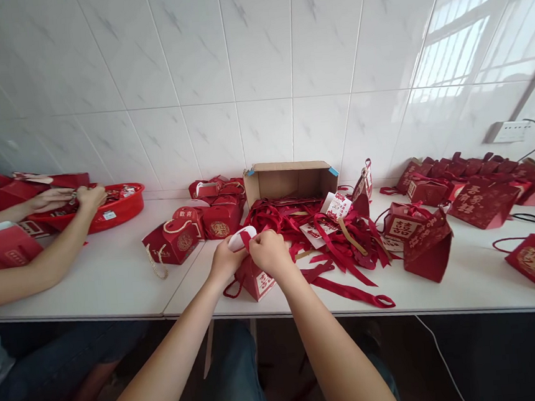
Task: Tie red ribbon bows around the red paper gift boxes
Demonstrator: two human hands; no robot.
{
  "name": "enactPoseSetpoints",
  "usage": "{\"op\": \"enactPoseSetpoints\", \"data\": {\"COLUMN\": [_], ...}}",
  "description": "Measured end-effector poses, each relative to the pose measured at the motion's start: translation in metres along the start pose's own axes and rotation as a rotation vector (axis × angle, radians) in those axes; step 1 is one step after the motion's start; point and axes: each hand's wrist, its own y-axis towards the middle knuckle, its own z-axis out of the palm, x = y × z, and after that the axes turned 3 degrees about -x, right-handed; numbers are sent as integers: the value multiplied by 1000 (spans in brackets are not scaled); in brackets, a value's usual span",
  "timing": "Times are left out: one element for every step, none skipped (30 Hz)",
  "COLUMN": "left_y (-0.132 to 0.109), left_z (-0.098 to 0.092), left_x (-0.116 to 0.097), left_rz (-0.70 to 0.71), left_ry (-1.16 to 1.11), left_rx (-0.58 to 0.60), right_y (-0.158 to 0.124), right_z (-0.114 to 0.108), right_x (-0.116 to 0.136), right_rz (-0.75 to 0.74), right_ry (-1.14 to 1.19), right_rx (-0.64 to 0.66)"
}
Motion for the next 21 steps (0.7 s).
{"op": "enactPoseSetpoints", "data": {"left_y": [-1,-2,-4,-6,-9,-11,-13,-15,-16,-16,-15,-14,-11,-8,-4,1,5,10,15,20,25], "left_z": [0,1,1,1,1,1,0,-1,-2,-4,-6,-8,-9,-11,-12,-13,-15,-17,-20,-24,-29], "left_x": [0,-1,-2,-3,-5,-7,-9,-12,-15,-17,-20,-22,-24,-26,-27,-28,-28,-28,-26,-22,-18], "left_rz": [3,6,8,9,11,11,10,7,3,-1,-6,-12,-18,-26,-37,-48,-57,-61,-59,-52,-41], "left_ry": [-4,-11,-21,-37,-61,-92,-130,-169,-208,-243,-273,-296,-311,-318,-314,-301,-280,-253,-221,-184,-141], "left_rx": [4,7,11,17,27,44,65,88,109,125,132,131,126,122,119,116,111,102,83,54,16], "right_y": [1,1,2,4,5,6,7,7,8,8,7,7,7,6,6,5,4,3,0,-4,-9], "right_z": [0,1,1,1,2,2,2,2,2,2,3,3,2,2,2,1,-1,-3,-7,-12,-17], "right_x": [0,1,2,2,3,3,3,3,3,3,3,3,3,3,3,3,3,3,3,2,0], "right_rz": [8,18,29,41,51,59,65,66,65,61,55,49,41,32,22,11,2,-10,-26,-48,-75], "right_ry": [-14,-29,-44,-59,-73,-85,-94,-100,-103,-104,-102,-99,-94,-88,-81,-73,-67,-59,-47,-26,9], "right_rx": [1,0,-1,-5,-9,-14,-20,-26,-31,-36,-41,-46,-50,-53,-55,-55,-52,-60,-89,-142,-208]}}
